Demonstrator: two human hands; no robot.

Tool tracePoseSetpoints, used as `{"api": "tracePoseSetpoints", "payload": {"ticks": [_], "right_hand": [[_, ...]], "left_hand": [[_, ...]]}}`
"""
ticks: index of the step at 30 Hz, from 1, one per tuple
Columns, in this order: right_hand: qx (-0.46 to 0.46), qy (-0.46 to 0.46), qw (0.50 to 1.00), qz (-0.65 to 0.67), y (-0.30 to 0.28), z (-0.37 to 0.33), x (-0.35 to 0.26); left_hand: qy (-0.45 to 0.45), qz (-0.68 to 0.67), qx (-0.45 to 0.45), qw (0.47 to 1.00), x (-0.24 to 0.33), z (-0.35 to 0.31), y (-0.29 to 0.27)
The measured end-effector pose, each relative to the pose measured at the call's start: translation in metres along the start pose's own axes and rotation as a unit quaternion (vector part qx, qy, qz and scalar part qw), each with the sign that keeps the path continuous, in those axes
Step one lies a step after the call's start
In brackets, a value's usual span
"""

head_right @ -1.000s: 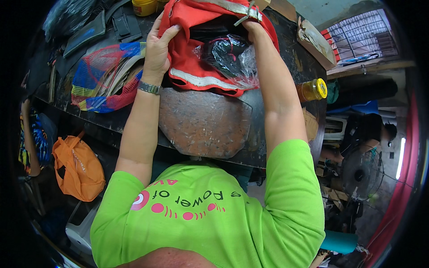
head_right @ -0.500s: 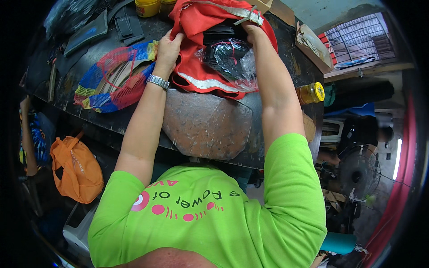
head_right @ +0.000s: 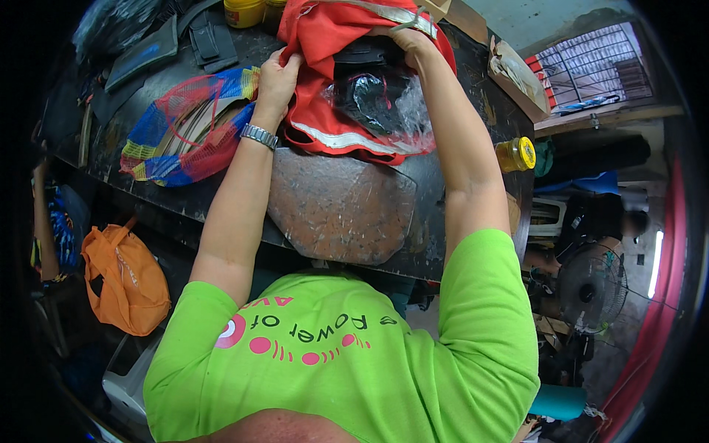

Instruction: The person gathers black rubber pieces on a workbench, aligns them into a neat stack, and ties the bundle with a thin strip. They then place the bundle aside and retrieve more pieces from a red cloth bag, repeating the stacking process.

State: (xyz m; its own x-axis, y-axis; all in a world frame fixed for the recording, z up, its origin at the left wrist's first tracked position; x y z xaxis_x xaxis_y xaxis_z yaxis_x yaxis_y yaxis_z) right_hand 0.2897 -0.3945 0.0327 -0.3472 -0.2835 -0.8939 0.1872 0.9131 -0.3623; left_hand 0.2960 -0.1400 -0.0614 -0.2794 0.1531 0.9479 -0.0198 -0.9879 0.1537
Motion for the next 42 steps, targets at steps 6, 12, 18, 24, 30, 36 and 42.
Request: {"api": "tracePoseSetpoints", "payload": {"ticks": [6, 12, 18, 24, 30, 36, 42], "right_hand": [[0.048, -0.105, 0.975, -0.188, 0.011, -0.059, -0.015], [0.059, -0.217, 0.966, -0.125, 0.039, -0.093, -0.011], [0.068, -0.24, 0.968, -0.025, 0.039, -0.1, -0.013], [0.037, -0.148, 0.953, 0.262, 0.005, -0.111, -0.013], [0.008, 0.009, 0.861, 0.509, -0.004, -0.151, 0.035], [-0.068, 0.019, 0.751, 0.656, -0.002, -0.246, 0.091], [0.04, -0.044, 0.739, 0.671, -0.059, -0.351, 0.152]], "left_hand": [[-0.074, -0.085, 0.023, 0.993, 0.016, -0.005, -0.01], [-0.11, -0.14, 0.044, 0.983, 0.021, -0.009, -0.013], [-0.129, -0.228, 0.017, 0.965, 0.022, -0.002, -0.014], [-0.059, -0.297, 0.003, 0.953, 0.039, 0.0, -0.018], [-0.055, -0.313, -0.011, 0.948, 0.046, -0.001, -0.018], [-0.081, -0.346, 0.033, 0.934, 0.047, -0.001, -0.023], [-0.139, -0.391, 0.011, 0.91, 0.066, -0.006, -0.02]]}}
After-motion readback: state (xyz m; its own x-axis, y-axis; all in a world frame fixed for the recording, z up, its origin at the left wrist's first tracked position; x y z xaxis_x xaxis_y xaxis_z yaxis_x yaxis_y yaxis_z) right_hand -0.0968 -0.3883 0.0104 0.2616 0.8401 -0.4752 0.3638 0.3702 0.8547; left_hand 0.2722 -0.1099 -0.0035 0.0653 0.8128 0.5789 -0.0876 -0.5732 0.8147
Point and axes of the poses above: each hand's wrist, its own z-axis towards the middle knuckle, its own y-axis out of the palm, x = y × z, the point moved 5 cm from there along z, towards the middle knuckle, and after that the axes turned 1 degree about z, right-handed, at the moved point
